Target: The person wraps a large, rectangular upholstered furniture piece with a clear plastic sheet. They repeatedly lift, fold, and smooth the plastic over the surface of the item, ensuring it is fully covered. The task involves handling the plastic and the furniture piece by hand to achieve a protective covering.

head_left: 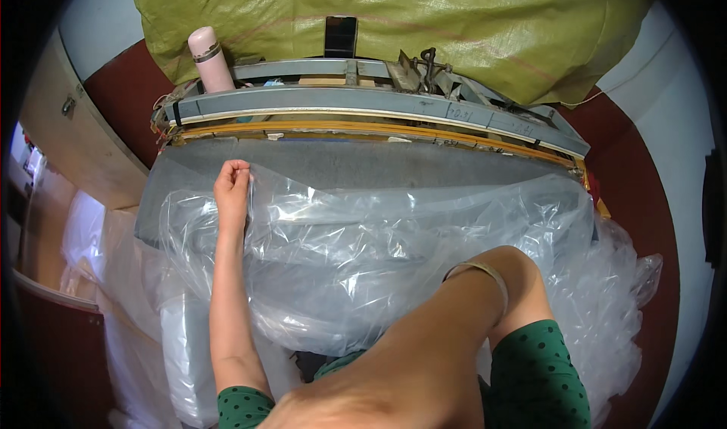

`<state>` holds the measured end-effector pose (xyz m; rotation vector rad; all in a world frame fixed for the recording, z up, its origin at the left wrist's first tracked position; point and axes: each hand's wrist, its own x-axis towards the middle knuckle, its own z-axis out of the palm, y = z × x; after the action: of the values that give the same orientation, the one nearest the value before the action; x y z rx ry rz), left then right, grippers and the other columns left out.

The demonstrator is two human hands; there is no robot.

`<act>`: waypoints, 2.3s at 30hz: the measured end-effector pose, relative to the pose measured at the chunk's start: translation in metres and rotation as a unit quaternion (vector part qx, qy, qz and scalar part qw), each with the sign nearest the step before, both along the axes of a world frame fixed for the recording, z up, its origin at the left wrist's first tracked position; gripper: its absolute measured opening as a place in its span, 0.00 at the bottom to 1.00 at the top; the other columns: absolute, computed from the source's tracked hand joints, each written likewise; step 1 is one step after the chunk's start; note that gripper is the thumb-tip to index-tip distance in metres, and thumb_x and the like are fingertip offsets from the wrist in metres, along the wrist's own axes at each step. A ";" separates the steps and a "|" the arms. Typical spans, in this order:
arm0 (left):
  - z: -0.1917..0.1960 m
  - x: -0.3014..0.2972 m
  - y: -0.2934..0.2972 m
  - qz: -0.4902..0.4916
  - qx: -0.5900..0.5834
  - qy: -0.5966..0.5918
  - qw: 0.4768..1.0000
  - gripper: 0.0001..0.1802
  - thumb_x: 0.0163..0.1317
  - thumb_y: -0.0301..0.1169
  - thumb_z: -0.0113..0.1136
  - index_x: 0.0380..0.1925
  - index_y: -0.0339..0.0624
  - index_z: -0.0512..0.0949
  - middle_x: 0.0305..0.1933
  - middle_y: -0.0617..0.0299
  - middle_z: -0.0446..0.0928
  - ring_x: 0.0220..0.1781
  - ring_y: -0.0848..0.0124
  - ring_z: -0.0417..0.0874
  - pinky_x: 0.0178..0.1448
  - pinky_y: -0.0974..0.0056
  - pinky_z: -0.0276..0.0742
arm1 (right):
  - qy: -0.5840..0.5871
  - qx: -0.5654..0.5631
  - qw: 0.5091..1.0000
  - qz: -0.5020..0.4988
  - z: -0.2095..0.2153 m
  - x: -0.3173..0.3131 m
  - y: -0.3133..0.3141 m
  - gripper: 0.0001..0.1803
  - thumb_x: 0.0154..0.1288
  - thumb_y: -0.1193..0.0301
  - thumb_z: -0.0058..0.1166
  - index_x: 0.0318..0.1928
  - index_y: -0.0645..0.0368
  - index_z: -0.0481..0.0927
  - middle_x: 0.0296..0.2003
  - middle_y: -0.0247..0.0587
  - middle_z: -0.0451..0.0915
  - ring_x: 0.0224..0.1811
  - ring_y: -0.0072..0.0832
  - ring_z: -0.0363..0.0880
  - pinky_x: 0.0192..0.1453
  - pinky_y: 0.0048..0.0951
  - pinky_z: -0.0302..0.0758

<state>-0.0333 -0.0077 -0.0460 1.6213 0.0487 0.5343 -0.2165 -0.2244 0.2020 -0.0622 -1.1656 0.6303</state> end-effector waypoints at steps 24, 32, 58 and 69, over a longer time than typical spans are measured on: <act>0.057 -0.024 0.021 0.113 0.261 -0.088 0.955 0.14 0.60 0.32 0.54 0.42 0.35 0.72 0.39 0.52 0.76 0.43 0.64 0.77 0.47 0.65 0.71 | -0.105 -0.582 0.580 -0.560 -0.206 0.182 -0.049 0.14 0.56 0.62 0.59 0.34 0.60 0.77 0.24 0.40 0.78 0.27 0.22 0.74 0.31 0.25 0.70; 0.008 -0.078 0.121 0.102 0.561 0.219 0.792 0.31 0.60 0.45 0.52 0.61 0.44 0.61 0.69 0.60 0.55 0.71 0.52 0.49 0.66 0.41 0.46 | -0.101 -0.633 0.250 -0.726 -0.224 0.152 -0.336 0.09 0.51 0.70 0.63 0.26 0.61 0.77 0.21 0.39 0.78 0.24 0.22 0.74 0.32 0.25 0.71; 0.026 -0.220 -0.182 -0.400 0.103 0.130 0.901 0.16 0.60 0.40 0.55 0.34 0.36 0.74 0.37 0.56 0.78 0.42 0.62 0.78 0.45 0.58 0.73 | 0.090 -0.696 -0.225 -0.676 -0.254 0.094 -0.617 0.17 0.65 0.58 0.43 0.41 0.61 0.70 0.38 0.53 0.78 0.45 0.51 0.75 0.45 0.46 0.69; 0.108 -0.178 -0.039 -0.018 -0.431 -0.089 0.898 0.20 0.66 0.42 0.46 0.49 0.39 0.69 0.46 0.58 0.75 0.50 0.69 0.74 0.56 0.62 0.70 | 0.058 -0.695 -0.178 -0.694 -0.244 0.090 -0.609 0.18 0.64 0.56 0.43 0.36 0.60 0.69 0.35 0.53 0.78 0.40 0.54 0.74 0.42 0.46 0.68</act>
<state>-0.2111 -0.0462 0.0620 0.7002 0.1014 0.5257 -0.1270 -0.8332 -0.0416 2.9722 -1.2049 0.7290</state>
